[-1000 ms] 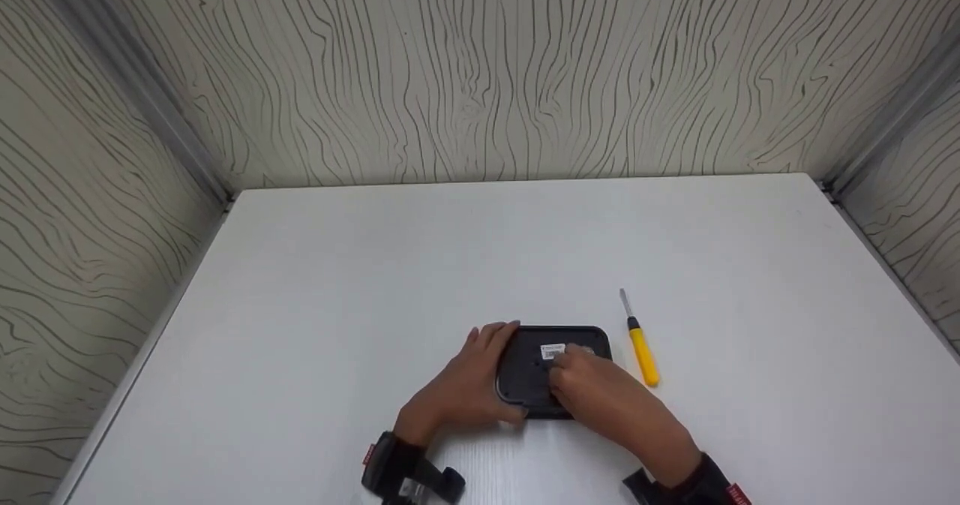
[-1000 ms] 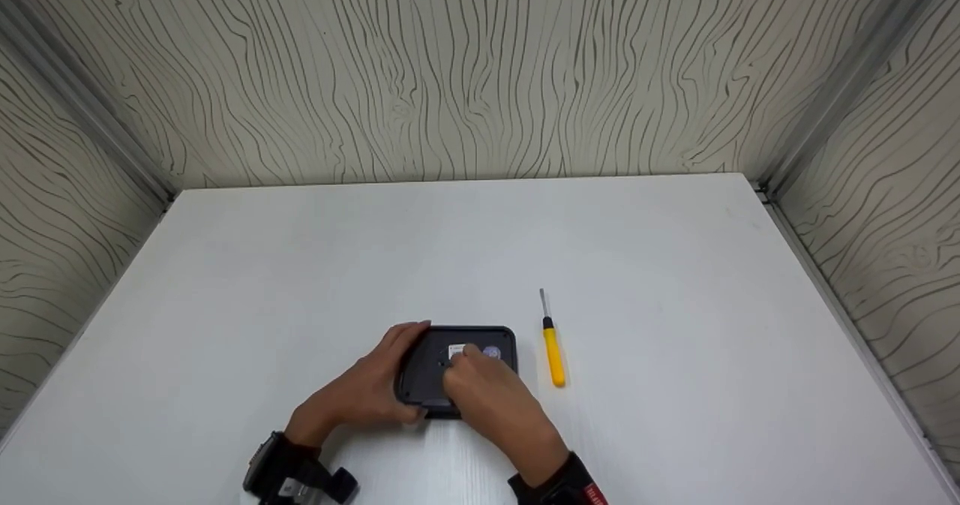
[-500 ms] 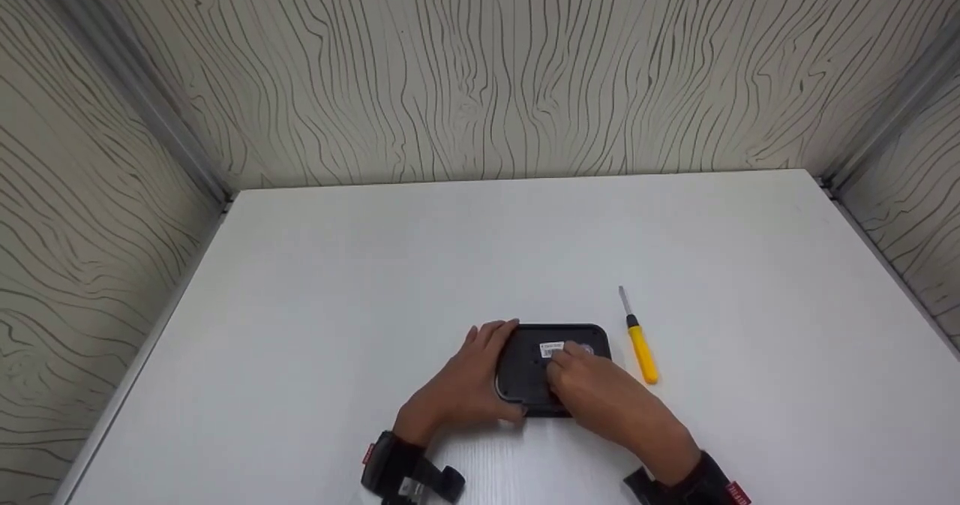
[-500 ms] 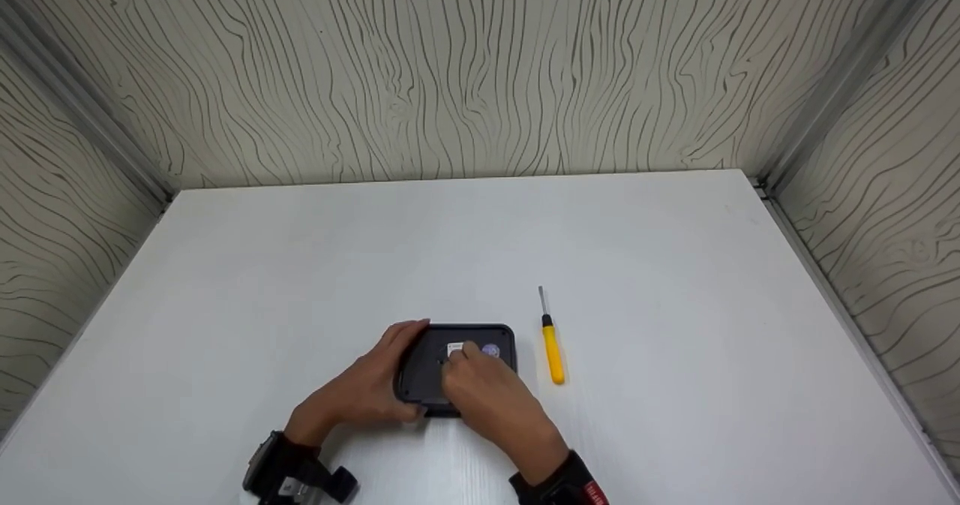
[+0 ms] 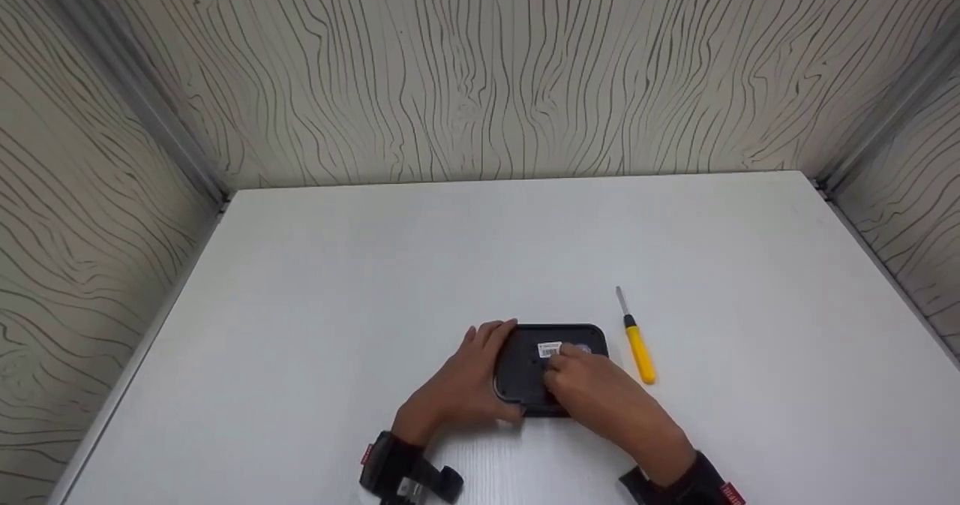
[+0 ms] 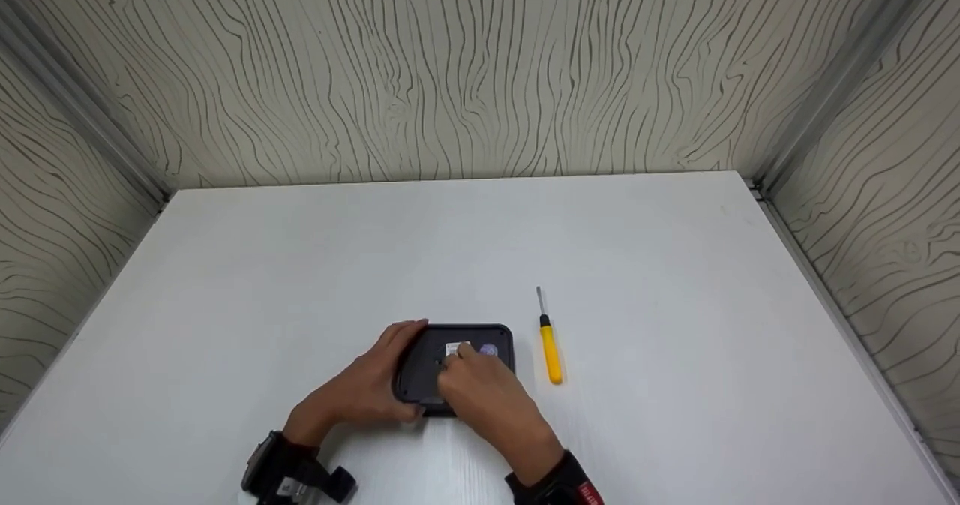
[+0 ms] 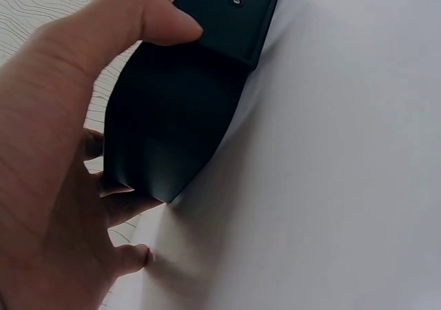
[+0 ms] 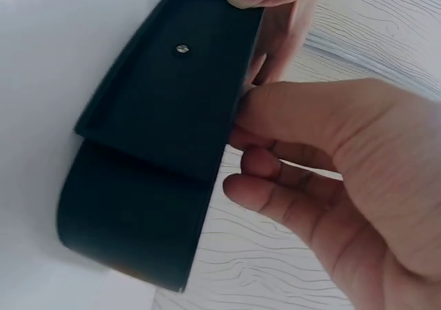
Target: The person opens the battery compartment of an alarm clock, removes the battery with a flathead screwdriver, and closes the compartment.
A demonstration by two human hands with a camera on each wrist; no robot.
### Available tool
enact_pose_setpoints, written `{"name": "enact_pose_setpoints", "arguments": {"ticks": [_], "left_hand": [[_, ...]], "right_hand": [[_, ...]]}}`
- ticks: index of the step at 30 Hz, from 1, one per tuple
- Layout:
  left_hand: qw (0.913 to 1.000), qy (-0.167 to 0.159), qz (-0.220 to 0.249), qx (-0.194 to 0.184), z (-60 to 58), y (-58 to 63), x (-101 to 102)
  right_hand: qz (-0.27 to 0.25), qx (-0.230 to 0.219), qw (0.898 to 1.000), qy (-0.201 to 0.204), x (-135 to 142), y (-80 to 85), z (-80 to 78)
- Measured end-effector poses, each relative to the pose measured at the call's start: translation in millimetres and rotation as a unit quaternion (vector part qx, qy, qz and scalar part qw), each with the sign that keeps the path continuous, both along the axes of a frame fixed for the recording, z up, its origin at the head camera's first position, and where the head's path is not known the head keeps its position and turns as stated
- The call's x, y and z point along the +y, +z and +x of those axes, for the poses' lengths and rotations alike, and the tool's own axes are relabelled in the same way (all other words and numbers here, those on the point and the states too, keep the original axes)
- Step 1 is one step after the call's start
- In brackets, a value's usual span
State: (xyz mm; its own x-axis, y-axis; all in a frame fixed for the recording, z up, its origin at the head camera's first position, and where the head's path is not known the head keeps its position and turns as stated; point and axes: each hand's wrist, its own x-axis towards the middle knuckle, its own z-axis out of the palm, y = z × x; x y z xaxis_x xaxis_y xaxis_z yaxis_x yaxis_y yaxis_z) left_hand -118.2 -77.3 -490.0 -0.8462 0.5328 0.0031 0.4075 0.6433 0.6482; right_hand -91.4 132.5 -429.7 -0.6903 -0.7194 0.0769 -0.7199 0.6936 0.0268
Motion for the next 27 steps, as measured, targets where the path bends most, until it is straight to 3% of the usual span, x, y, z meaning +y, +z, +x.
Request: {"name": "enact_pose_setpoints", "arguments": {"ticks": [5,14,19,23,27], "left_hand": [[1.0,0.002,0.001,-0.001,0.8,-1.5,1],[1.0,0.007,0.001,-0.006,1.6,-1.2,1],[1.0,0.006,-0.002,0.0,1.1,-1.5,1],[1.0,0.005,-0.002,0.006,-0.1,-2.0,1],[1.0,0.007,-0.004,0.006,-0.5,-1.9,1]], "right_hand": [[0.027,0.009,1.0,-0.001,-4,5.3,1.3],[0.113,0.048,0.99,0.074,-2,6.0,-6.7],[0.143,0.05,0.984,0.089,0,8.2,-8.1],[0.146,0.052,0.984,0.087,0,7.9,-9.8],[0.117,0.06,0.988,0.085,2,3.8,-11.5]]}}
